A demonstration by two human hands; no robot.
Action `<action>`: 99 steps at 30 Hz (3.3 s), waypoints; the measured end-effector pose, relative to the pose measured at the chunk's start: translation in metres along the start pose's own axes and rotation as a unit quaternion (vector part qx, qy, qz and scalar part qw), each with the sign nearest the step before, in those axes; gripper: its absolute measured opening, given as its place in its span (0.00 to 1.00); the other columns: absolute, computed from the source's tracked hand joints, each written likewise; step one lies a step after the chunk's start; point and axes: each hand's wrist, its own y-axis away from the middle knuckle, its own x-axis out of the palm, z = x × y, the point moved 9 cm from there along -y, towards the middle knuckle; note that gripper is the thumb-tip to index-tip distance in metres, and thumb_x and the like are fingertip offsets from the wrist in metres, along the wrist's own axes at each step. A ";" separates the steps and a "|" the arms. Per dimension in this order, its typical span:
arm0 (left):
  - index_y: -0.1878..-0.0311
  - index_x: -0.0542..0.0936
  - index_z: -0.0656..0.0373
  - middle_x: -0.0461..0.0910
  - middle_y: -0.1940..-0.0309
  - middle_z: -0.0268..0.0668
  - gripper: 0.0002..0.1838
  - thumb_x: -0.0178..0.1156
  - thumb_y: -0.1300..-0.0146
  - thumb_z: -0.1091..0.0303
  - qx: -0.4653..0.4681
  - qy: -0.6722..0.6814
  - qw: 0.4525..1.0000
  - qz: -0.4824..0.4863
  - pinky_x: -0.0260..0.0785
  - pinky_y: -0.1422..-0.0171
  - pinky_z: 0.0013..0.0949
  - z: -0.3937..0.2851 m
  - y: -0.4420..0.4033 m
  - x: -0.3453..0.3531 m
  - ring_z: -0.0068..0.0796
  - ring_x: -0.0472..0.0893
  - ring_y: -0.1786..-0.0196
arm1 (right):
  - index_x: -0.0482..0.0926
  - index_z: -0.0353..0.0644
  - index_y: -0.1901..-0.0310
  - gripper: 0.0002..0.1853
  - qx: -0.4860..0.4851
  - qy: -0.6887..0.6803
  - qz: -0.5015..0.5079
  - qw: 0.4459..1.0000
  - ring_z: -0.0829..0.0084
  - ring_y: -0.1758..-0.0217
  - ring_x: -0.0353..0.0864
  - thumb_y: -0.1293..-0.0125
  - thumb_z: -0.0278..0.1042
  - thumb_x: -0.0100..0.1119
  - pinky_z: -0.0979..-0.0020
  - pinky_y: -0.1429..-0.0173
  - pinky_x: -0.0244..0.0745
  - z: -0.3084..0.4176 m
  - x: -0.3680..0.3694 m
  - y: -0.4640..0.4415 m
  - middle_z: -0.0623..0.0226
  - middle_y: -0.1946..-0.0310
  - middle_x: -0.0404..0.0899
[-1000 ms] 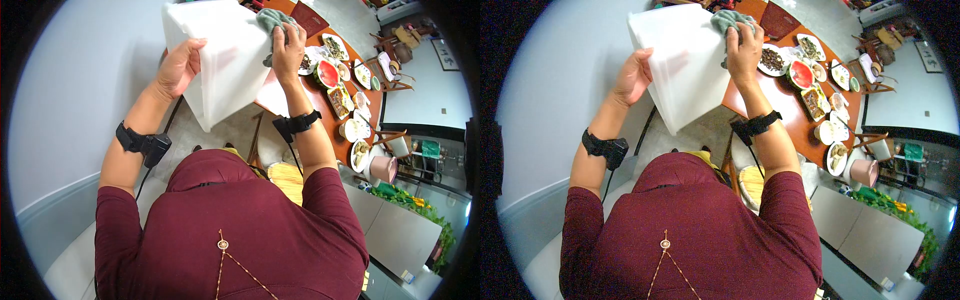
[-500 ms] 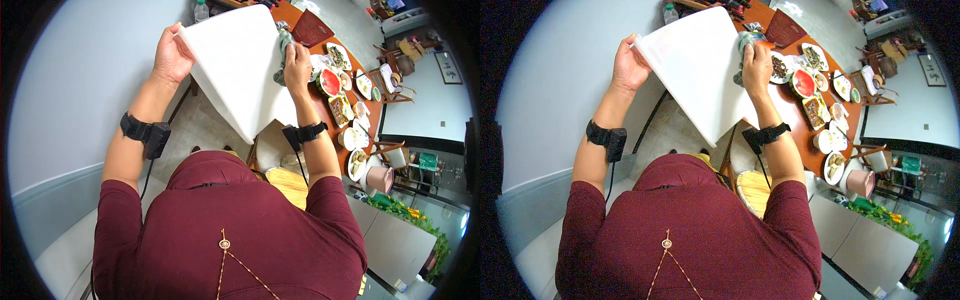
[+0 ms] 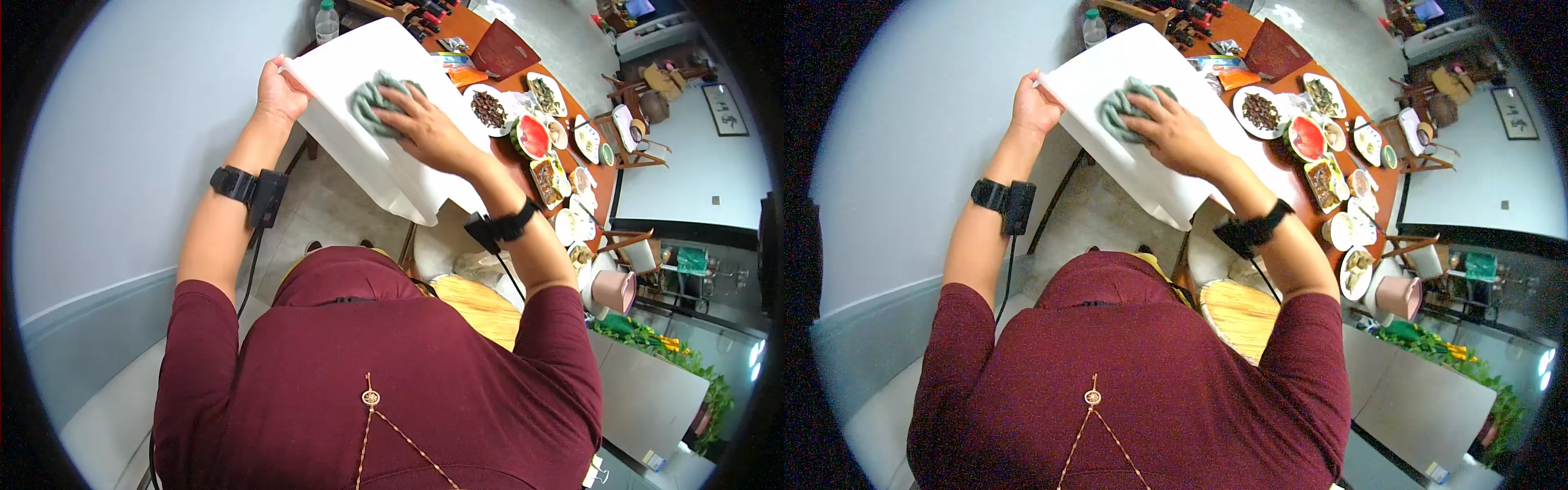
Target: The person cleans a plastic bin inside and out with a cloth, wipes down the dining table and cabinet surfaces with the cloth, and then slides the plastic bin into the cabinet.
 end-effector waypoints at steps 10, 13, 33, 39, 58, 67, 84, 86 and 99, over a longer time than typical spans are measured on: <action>0.33 0.57 0.73 0.64 0.34 0.54 0.32 0.37 0.25 0.51 0.029 -0.003 0.997 0.072 0.53 0.24 0.50 0.007 -0.042 -0.003 0.50 0.65 0.31 | 0.79 0.51 0.47 0.26 0.053 -0.078 0.029 0.995 0.52 0.36 0.68 0.49 0.19 0.55 0.58 0.33 0.66 -0.020 0.017 0.000 0.60 0.40 0.71; 0.34 0.60 0.72 0.66 0.35 0.53 0.31 0.37 0.25 0.52 0.023 -0.018 0.999 0.043 0.53 0.24 0.49 0.006 -0.047 -0.011 0.48 0.65 0.31 | 0.79 0.51 0.46 0.25 0.091 -0.123 -0.027 0.988 0.50 0.37 0.69 0.48 0.22 0.55 0.56 0.32 0.65 -0.032 0.008 -0.036 0.54 0.40 0.71; 0.41 0.68 0.64 0.75 0.43 0.46 0.22 0.44 0.25 0.54 -0.040 0.005 0.997 0.066 0.70 0.36 0.46 0.024 -0.071 -0.021 0.40 0.75 0.40 | 0.84 0.52 0.53 0.19 0.028 -0.048 0.132 0.990 0.52 0.38 0.70 0.48 0.24 0.58 0.63 0.36 0.71 0.028 0.001 0.023 0.67 0.33 0.65; 0.45 0.69 0.65 0.77 0.47 0.46 0.19 0.54 0.29 0.59 0.026 -0.019 0.999 -0.015 0.76 0.42 0.42 0.021 -0.082 -0.029 0.40 0.79 0.46 | 0.84 0.53 0.52 0.21 0.075 -0.156 0.161 0.972 0.56 0.34 0.68 0.47 0.20 0.55 0.61 0.34 0.69 0.025 -0.014 0.052 0.65 0.34 0.67; 0.47 0.69 0.76 0.77 0.51 0.53 0.19 0.60 0.37 0.76 0.111 -0.146 0.979 -0.085 0.78 0.47 0.49 -0.018 -0.094 -0.052 0.48 0.81 0.52 | 0.73 0.59 0.39 0.24 0.121 -0.037 -0.011 0.992 0.45 0.32 0.62 0.38 0.32 0.58 0.52 0.30 0.62 -0.047 0.017 0.020 0.57 0.32 0.61; 0.48 0.69 0.78 0.77 0.52 0.53 0.18 0.59 0.36 0.75 0.133 -0.170 0.971 -0.105 0.78 0.48 0.50 -0.018 -0.090 -0.049 0.47 0.82 0.52 | 0.77 0.54 0.42 0.25 0.137 -0.088 -0.012 0.987 0.47 0.33 0.63 0.44 0.24 0.61 0.52 0.28 0.59 -0.024 0.016 0.065 0.58 0.35 0.65; 0.42 0.68 0.76 0.74 0.45 0.55 0.18 0.52 0.30 0.72 0.113 -0.194 0.973 -0.044 0.71 0.37 0.49 -0.021 -0.075 -0.062 0.49 0.77 0.44 | 0.77 0.54 0.43 0.22 0.102 0.023 -0.110 0.988 0.46 0.36 0.68 0.40 0.26 0.55 0.58 0.33 0.67 -0.056 0.030 -0.021 0.60 0.38 0.69; 0.43 0.68 0.76 0.74 0.45 0.55 0.18 0.52 0.30 0.72 0.120 -0.198 0.971 -0.055 0.71 0.37 0.49 -0.022 -0.072 -0.064 0.50 0.77 0.44 | 0.78 0.53 0.44 0.22 0.120 0.045 -0.129 0.983 0.47 0.38 0.68 0.41 0.26 0.55 0.57 0.34 0.68 -0.055 0.022 -0.002 0.60 0.39 0.70; 0.43 0.66 0.77 0.74 0.45 0.56 0.21 0.51 0.28 0.67 0.080 -0.184 0.980 0.007 0.72 0.37 0.50 -0.028 -0.057 -0.075 0.50 0.77 0.44 | 0.80 0.55 0.49 0.26 0.097 -0.067 -0.179 0.977 0.51 0.35 0.66 0.53 0.21 0.61 0.53 0.33 0.65 0.017 0.023 0.111 0.64 0.38 0.69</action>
